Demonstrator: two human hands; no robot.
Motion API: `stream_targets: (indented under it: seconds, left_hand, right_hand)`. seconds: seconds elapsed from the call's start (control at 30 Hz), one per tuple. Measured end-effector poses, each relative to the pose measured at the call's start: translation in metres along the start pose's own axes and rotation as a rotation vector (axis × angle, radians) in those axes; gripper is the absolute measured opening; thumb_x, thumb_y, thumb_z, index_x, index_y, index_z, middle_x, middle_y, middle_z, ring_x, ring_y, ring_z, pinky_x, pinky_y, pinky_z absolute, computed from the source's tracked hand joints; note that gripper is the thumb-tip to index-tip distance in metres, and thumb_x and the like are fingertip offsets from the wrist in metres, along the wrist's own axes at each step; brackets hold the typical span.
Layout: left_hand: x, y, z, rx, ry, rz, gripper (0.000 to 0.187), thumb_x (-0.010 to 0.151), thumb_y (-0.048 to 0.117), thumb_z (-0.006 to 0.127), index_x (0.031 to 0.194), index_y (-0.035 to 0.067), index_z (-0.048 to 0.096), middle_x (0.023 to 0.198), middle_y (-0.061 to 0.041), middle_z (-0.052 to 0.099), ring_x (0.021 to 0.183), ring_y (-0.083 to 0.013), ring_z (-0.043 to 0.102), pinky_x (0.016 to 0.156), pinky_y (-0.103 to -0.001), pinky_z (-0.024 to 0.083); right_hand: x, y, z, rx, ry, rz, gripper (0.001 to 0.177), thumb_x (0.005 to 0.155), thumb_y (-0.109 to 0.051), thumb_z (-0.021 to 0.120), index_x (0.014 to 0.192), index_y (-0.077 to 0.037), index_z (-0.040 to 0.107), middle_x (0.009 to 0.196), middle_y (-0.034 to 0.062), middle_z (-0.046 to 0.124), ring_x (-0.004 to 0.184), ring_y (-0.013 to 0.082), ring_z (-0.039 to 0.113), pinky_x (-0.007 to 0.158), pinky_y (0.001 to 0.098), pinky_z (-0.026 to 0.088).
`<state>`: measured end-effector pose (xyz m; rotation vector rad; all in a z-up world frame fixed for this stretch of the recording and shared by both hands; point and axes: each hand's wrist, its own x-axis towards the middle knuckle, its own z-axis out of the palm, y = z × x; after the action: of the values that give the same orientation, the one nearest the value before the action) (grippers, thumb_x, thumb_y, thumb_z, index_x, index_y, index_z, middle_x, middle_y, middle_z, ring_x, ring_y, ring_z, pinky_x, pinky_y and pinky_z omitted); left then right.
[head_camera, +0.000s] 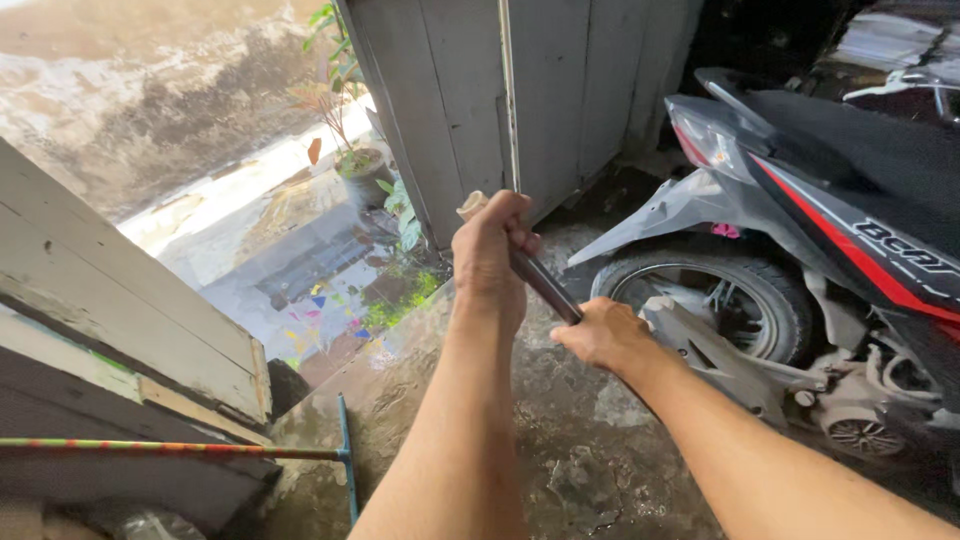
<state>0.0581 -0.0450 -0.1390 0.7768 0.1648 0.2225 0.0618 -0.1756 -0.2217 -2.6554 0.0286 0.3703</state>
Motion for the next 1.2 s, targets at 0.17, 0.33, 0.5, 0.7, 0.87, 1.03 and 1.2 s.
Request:
stream_targets:
  seconds: [0.17,0.33,0.5,0.7,0.87,1.03,1.2]
  left_hand:
    - [0.064,0.011,-0.035,0.129,-0.05,-0.003,0.015,0.068,0.003,0.062,0.059,0.007,0.051,0.053,-0.001,0.045,0.046,-0.0104,0.04,0.046,-0.026,0.036]
    - [0.158,0.076,-0.057,0.232,-0.042,0.065,0.019,0.067,0.004,0.063,0.056,0.009,0.047,0.051,0.001,0.042,0.042,-0.01,0.038,0.042,-0.026,0.033]
    - [0.25,0.163,-0.062,0.466,-0.022,0.211,0.019,0.065,0.012,0.067,0.053,0.007,0.053,0.049,0.001,0.049,0.042,-0.0085,0.045,0.039,-0.025,0.036]
    - [0.31,0.224,-0.071,0.668,-0.08,0.444,0.024,0.066,0.022,0.069,0.059,0.002,0.058,0.054,-0.001,0.052,0.05,-0.0089,0.047,0.045,-0.029,0.041]
    - [0.3,0.238,-0.064,0.913,-0.066,0.553,0.031,0.067,0.034,0.063,0.068,0.003,0.064,0.057,-0.008,0.064,0.054,-0.0158,0.063,0.054,-0.034,0.052]
    - [0.269,0.219,-0.064,0.955,-0.069,0.673,0.027,0.07,0.035,0.061,0.081,0.011,0.066,0.063,-0.007,0.065,0.06,-0.0188,0.064,0.062,-0.034,0.05]
    - [0.232,0.196,-0.083,0.926,-0.051,0.698,0.029,0.071,0.034,0.064,0.078,0.007,0.058,0.064,-0.007,0.06,0.061,-0.0208,0.06,0.061,-0.035,0.049]
  right_hand:
    - [0.074,-0.023,0.039,0.231,-0.091,-0.205,0.018,0.064,-0.025,0.067,0.078,-0.019,0.077,0.075,0.0076,0.073,0.077,0.0209,0.069,0.074,0.0327,0.051]
    - [0.137,-0.13,0.041,0.314,-0.122,-0.148,0.018,0.066,-0.015,0.063,0.075,-0.017,0.078,0.065,0.0084,0.068,0.063,0.0189,0.063,0.063,0.0333,0.049]
    - [0.201,-0.252,0.038,0.628,-0.105,-0.189,0.016,0.069,-0.016,0.063,0.078,-0.007,0.072,0.057,0.0036,0.06,0.042,0.0175,0.05,0.035,0.0354,0.037]
    - [0.266,-0.338,0.046,0.721,-0.061,-0.319,0.024,0.078,-0.027,0.063,0.079,-0.003,0.068,0.06,0.0036,0.06,0.043,0.0159,0.048,0.034,0.0326,0.037]
    - [0.302,-0.364,0.051,1.333,-0.44,-0.5,0.035,0.076,-0.03,0.069,0.096,-0.002,0.063,0.074,0.0022,0.063,0.064,0.0099,0.058,0.053,0.0257,0.05]
    - [0.299,-0.361,0.05,1.021,-0.242,-0.638,0.035,0.081,-0.019,0.073,0.108,-0.006,0.054,0.081,0.0003,0.049,0.067,0.0114,0.046,0.056,0.0282,0.042]
    - [0.273,-0.336,0.039,1.407,-0.615,-0.677,0.034,0.089,-0.026,0.068,0.109,-0.005,0.05,0.092,0.0029,0.05,0.08,0.0137,0.049,0.068,0.0296,0.046]
